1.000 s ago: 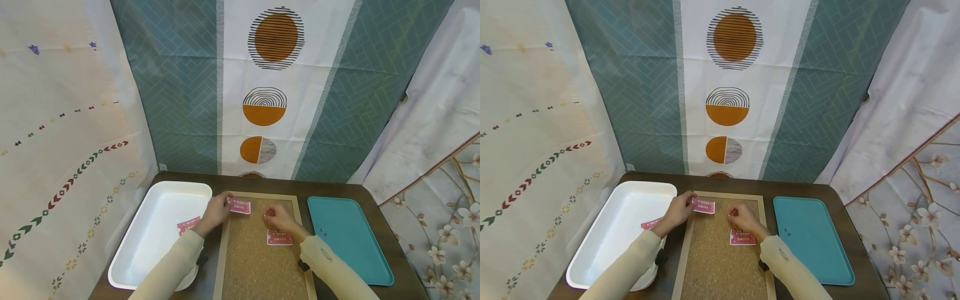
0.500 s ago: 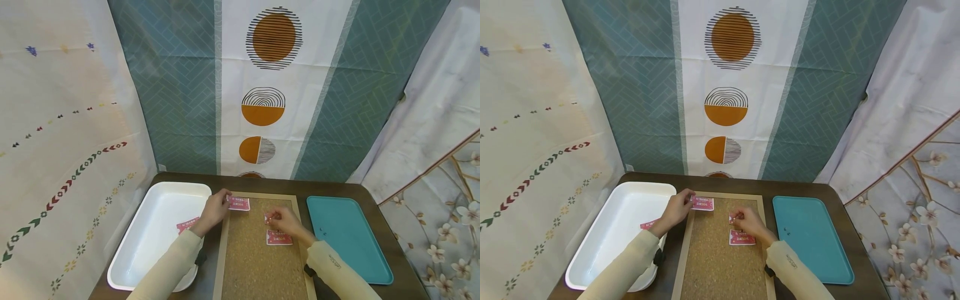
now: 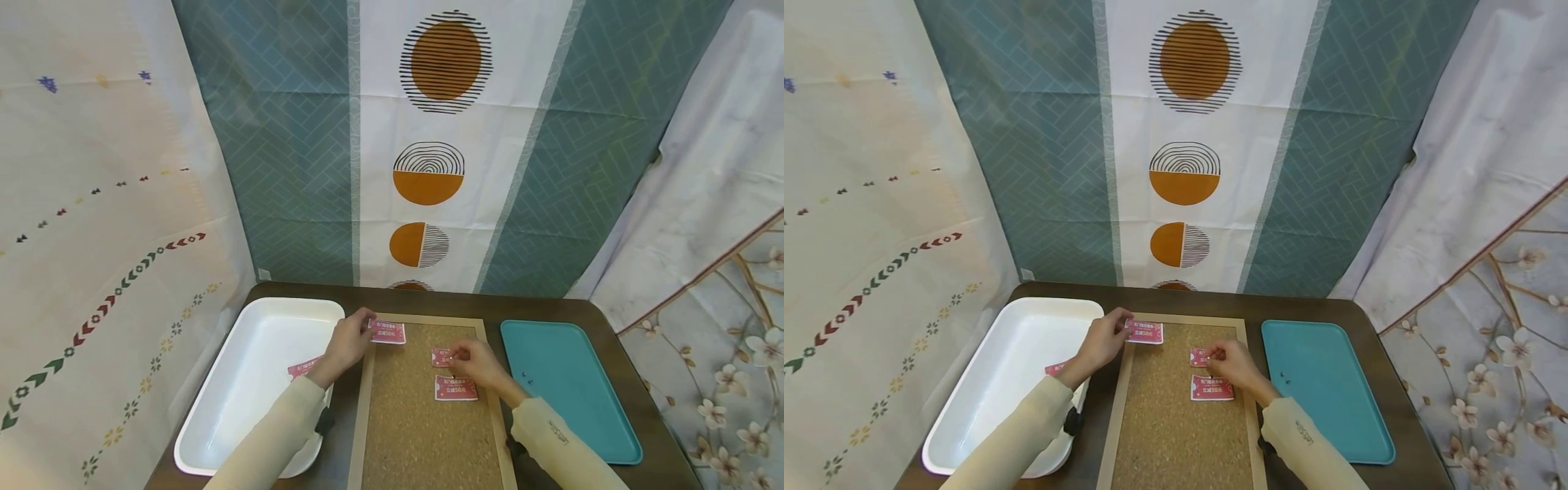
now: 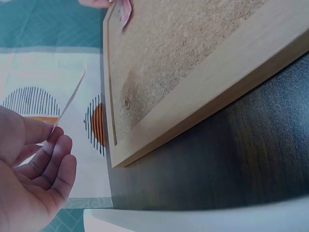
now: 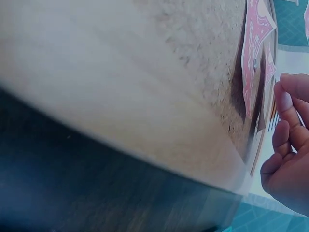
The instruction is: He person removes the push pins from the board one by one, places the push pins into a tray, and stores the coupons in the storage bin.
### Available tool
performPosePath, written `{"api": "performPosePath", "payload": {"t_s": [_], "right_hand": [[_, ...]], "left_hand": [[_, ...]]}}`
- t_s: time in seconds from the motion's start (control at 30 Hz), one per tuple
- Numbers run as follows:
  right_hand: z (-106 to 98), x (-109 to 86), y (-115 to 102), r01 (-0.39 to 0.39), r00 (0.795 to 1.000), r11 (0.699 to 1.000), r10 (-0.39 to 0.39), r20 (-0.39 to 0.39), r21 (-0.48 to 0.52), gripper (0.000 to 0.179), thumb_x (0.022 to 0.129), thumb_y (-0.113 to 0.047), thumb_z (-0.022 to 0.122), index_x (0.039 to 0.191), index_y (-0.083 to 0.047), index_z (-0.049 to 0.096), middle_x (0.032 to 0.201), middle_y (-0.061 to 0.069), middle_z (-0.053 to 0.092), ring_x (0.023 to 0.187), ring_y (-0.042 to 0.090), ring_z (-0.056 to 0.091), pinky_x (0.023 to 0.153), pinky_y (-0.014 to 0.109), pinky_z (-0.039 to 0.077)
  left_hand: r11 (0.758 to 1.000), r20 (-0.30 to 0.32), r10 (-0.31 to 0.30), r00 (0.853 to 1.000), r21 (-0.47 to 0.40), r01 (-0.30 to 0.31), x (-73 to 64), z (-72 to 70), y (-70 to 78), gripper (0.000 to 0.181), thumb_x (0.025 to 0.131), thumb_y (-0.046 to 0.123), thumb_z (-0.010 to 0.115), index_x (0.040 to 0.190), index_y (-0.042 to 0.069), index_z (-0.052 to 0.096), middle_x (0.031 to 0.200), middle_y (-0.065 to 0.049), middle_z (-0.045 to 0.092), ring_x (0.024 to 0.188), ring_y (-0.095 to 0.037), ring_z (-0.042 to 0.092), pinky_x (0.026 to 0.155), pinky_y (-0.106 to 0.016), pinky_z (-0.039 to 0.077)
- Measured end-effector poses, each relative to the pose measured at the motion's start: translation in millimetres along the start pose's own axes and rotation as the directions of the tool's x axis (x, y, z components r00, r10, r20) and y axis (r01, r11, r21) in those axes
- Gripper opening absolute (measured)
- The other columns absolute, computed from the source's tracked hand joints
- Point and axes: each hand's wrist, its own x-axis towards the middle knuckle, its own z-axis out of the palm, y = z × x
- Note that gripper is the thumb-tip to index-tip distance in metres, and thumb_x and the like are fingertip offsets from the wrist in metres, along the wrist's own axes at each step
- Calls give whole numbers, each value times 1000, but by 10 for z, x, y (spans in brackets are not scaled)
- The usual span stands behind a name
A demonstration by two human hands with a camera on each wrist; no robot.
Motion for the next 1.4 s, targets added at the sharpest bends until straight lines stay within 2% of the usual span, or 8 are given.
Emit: {"api": "performPosePath", "payload": {"t_s": [0.13, 0.27, 0.4, 0.63, 0.83, 1.03, 1.23, 1.4], "right_hand": [[-8, -25, 18, -20, 1000, 1000, 20, -19, -3, 11, 94, -3, 75, 98, -14, 76, 97, -1, 68, 89, 17, 61, 83, 37, 58], [-32, -53, 34, -40, 999, 999, 40, -35, 2, 9, 94, -5, 77, 99, -12, 75, 94, 0, 69, 87, 17, 62, 78, 34, 58], [-67, -83, 62, -50, 998, 999, 51, -49, 11, 8, 93, -6, 78, 99, -10, 75, 94, 0, 70, 87, 17, 61, 76, 30, 56], [-123, -121, 138, -45, 997, 999, 45, -63, 2, 5, 94, -8, 78, 97, -11, 76, 100, 2, 70, 93, 18, 60, 84, 32, 54], [-203, -162, 210, -49, 996, 998, 52, -75, 37, 7, 94, -5, 77, 100, -7, 75, 100, 5, 70, 91, 20, 57, 77, 31, 52], [-291, -200, 262, -44, 995, 998, 47, -91, 35, 6, 95, -3, 75, 100, -6, 75, 93, 3, 70, 85, 18, 59, 71, 29, 52], [-354, -257, 324, -27, 993, 999, 29, -111, 19, 7, 93, -3, 76, 99, -7, 75, 91, 2, 71, 84, 16, 61, 72, 27, 52], [-394, -277, 375, -22, 992, 1000, 24, -126, 15, 7, 93, -1, 76, 98, -5, 75, 89, 4, 71, 80, 15, 59, 65, 26, 51]], "left_hand": [[1000, -10, 19, 1000, 8, -19, 2, 7, -6, 24, 102, 9, 69, 126, 6, 67, 80, -1, 63, 62, -12, 54, 52, -26, 45], [1000, -6, 21, 1000, 3, -21, 4, 1, 6, 25, 102, 10, 70, 126, 6, 67, 77, 0, 61, 61, -12, 54, 53, -26, 44], [1000, -1, 3, 1000, 4, -3, -8, -21, 24, 25, 102, 11, 70, 126, 7, 67, 79, -1, 62, 64, -13, 55, 54, -28, 46], [1000, -4, -18, 1000, 1, 18, -30, -48, 8, 26, 102, 12, 70, 127, 7, 67, 86, -4, 67, 67, -13, 58, 57, -28, 48], [1000, -30, -9, 1000, 7, 10, -49, -72, -5, 25, 100, 10, 70, 125, 6, 68, 88, -6, 68, 69, -15, 59, 59, -29, 49], [1000, -39, -21, 999, 11, 21, -45, -90, -35, 26, 101, 11, 71, 126, 6, 68, 92, -8, 70, 72, -16, 59, 61, -29, 49], [999, -38, -31, 999, 8, 32, -98, -103, -73, 27, 100, 10, 71, 127, 5, 67, 89, -7, 68, 68, -15, 58, 55, -27, 47], [1000, -48, -28, 998, 12, 28, -134, -121, -93, 26, 100, 10, 72, 125, 6, 67, 85, -6, 68, 65, -15, 56, 54, -27, 46]]}}
